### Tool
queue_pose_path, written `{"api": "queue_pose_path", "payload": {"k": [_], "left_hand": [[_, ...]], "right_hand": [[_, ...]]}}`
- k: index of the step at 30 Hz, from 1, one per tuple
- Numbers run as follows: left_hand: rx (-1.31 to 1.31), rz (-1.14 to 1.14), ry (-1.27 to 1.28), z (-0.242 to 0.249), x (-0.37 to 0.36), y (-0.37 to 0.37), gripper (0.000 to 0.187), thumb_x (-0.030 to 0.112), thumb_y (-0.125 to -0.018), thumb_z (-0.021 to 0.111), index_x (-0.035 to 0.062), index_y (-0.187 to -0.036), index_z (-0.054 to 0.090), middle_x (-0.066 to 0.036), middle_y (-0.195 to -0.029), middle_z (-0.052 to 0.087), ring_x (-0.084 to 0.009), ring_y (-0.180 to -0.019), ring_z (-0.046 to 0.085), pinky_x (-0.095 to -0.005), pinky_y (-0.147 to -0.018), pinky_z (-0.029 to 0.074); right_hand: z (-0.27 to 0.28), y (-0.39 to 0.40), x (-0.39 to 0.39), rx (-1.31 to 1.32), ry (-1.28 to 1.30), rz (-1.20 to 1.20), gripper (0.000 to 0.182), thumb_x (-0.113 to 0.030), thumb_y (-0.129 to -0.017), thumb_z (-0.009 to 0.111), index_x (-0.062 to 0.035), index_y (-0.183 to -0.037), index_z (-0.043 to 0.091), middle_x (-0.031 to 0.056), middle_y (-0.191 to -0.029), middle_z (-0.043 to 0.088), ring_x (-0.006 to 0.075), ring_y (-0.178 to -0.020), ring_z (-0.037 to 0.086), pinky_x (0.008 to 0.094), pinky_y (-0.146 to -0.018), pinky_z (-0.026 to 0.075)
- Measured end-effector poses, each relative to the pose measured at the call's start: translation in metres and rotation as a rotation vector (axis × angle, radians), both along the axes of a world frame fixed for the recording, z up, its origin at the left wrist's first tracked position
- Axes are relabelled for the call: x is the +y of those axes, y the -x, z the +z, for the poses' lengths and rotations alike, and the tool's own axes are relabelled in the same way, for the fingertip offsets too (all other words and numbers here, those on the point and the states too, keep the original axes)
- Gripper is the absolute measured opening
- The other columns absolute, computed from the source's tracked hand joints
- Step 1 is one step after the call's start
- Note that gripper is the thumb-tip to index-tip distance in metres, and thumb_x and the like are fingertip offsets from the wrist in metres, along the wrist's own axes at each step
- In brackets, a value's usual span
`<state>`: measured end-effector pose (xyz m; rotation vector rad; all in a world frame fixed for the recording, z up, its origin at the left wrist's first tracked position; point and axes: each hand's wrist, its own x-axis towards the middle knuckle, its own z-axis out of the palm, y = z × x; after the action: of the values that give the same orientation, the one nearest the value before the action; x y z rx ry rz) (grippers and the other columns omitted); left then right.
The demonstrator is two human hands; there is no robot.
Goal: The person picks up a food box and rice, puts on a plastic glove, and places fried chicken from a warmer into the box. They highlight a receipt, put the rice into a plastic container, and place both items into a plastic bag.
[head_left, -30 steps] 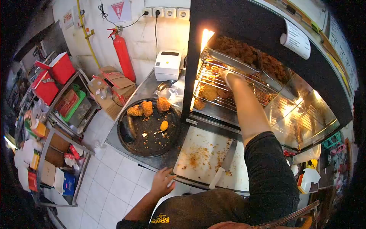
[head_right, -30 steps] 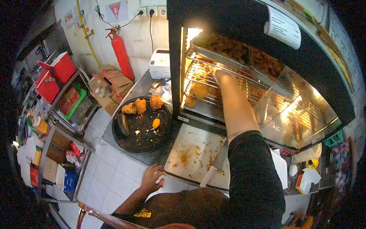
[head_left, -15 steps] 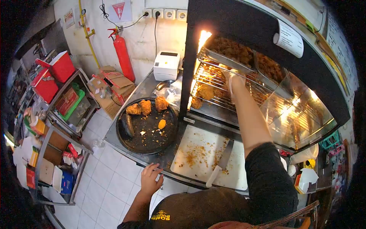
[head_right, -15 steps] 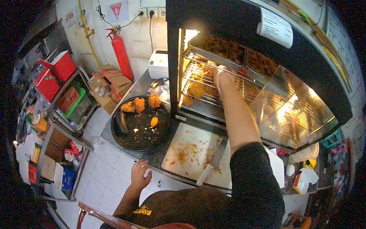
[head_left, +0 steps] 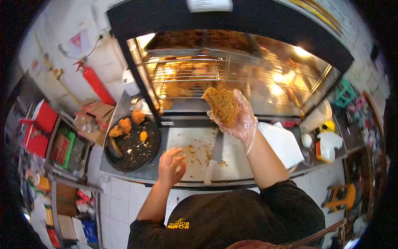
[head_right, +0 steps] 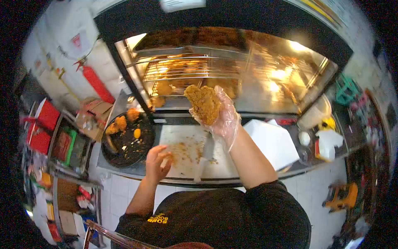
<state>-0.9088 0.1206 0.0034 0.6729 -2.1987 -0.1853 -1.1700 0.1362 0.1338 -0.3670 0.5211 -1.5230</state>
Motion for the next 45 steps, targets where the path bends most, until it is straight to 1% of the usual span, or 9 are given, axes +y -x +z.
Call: {"api": "queue_pose_path", "payload": {"k": [11,15,19,25,34,39,41,43,45], "left_hand": [[0.032,-0.238,0.186,0.038,0.071,0.196,0.019,0.012,-0.068,0.061,0.0067,-0.086,0.059,-0.013,-0.106,0.054,-0.0338,-0.100,0.050,-0.0423,-0.085,0.039],[-0.039,-0.215,0.209,0.026,0.100,0.246,0.020,0.011,-0.069,0.060,0.0063,-0.088,0.059,-0.013,-0.109,0.053,-0.0341,-0.103,0.047,-0.0431,-0.086,0.037],[-0.108,-0.145,0.168,0.019,0.125,0.283,0.023,0.011,-0.070,0.059,0.0062,-0.093,0.057,-0.013,-0.112,0.051,-0.0343,-0.107,0.044,-0.0438,-0.090,0.034],[-0.181,-0.096,0.185,0.027,0.146,0.318,0.025,0.008,-0.072,0.058,0.0053,-0.096,0.055,-0.014,-0.116,0.049,-0.0351,-0.110,0.042,-0.0448,-0.092,0.032],[-0.315,-0.004,0.174,0.031,0.157,0.332,0.025,0.009,-0.075,0.056,0.0041,-0.099,0.054,-0.015,-0.118,0.046,-0.0353,-0.112,0.039,-0.0451,-0.093,0.031],[-0.302,0.116,0.202,0.053,0.146,0.328,0.026,0.013,-0.078,0.056,0.0027,-0.102,0.052,-0.015,-0.119,0.045,-0.0323,-0.113,0.040,-0.0450,-0.094,0.030],[0.121,0.013,-0.150,0.052,0.132,0.331,0.036,0.031,-0.084,0.050,0.0041,-0.109,0.049,-0.013,-0.119,0.045,-0.0259,-0.108,0.043,-0.0411,-0.089,0.034],[0.433,-0.090,-0.579,0.065,0.132,0.353,0.038,0.035,-0.087,0.045,0.0050,-0.111,0.049,-0.012,-0.116,0.048,-0.0229,-0.105,0.045,-0.0367,-0.084,0.038],[0.440,-0.315,-1.098,0.072,0.150,0.393,0.050,0.047,-0.086,0.040,0.0056,-0.113,0.048,-0.009,-0.110,0.051,-0.0184,-0.092,0.051,-0.0320,-0.075,0.041]], "right_hand": [[-0.013,0.192,0.227,0.602,0.147,-0.582,0.050,-0.031,-0.080,0.061,-0.0064,-0.119,0.041,0.0065,-0.101,0.056,0.0180,-0.088,0.057,0.0306,-0.069,0.049],[-0.034,0.275,0.304,1.918,-0.128,-1.120,0.060,-0.031,-0.066,0.074,-0.0103,-0.115,0.047,0.0081,-0.112,0.054,0.0249,-0.102,0.051,0.0361,-0.087,0.040],[-0.056,0.345,0.366,2.200,-0.186,-1.099,0.059,-0.032,-0.055,0.080,-0.0058,-0.102,0.056,0.0117,-0.105,0.057,0.0284,-0.095,0.053,0.0380,-0.083,0.040],[-0.075,0.445,0.436,1.485,-0.699,-1.208,0.048,-0.035,-0.064,0.074,-0.0069,-0.099,0.058,0.0101,-0.093,0.060,0.0256,-0.086,0.057,0.0326,-0.080,0.044],[-0.148,0.576,0.466,1.840,-1.168,-0.580,0.052,-0.035,-0.065,0.071,-0.0121,-0.109,0.054,0.0134,-0.104,0.058,0.0281,-0.098,0.053,0.0347,-0.088,0.041],[-0.124,0.574,0.471,2.085,-1.126,-0.823,0.053,-0.043,-0.068,0.064,-0.0102,-0.109,0.054,0.0154,-0.116,0.050,0.0282,-0.111,0.044,0.0357,-0.095,0.034],[-0.097,0.557,0.471,2.243,-1.086,-1.091,0.054,-0.044,-0.069,0.063,-0.0095,-0.110,0.053,0.0160,-0.114,0.051,0.0289,-0.110,0.045,0.0356,-0.095,0.035],[-0.010,0.480,0.418,2.084,-0.957,-0.857,0.053,-0.040,-0.071,0.062,-0.0058,-0.109,0.051,0.0168,-0.110,0.051,0.0306,-0.108,0.045,0.0370,-0.094,0.035],[-0.013,0.425,0.368,2.449,-0.291,-0.696,0.056,-0.041,-0.070,0.061,-0.0061,-0.111,0.048,0.0143,-0.118,0.045,0.0301,-0.113,0.040,0.0436,-0.094,0.032]]}}
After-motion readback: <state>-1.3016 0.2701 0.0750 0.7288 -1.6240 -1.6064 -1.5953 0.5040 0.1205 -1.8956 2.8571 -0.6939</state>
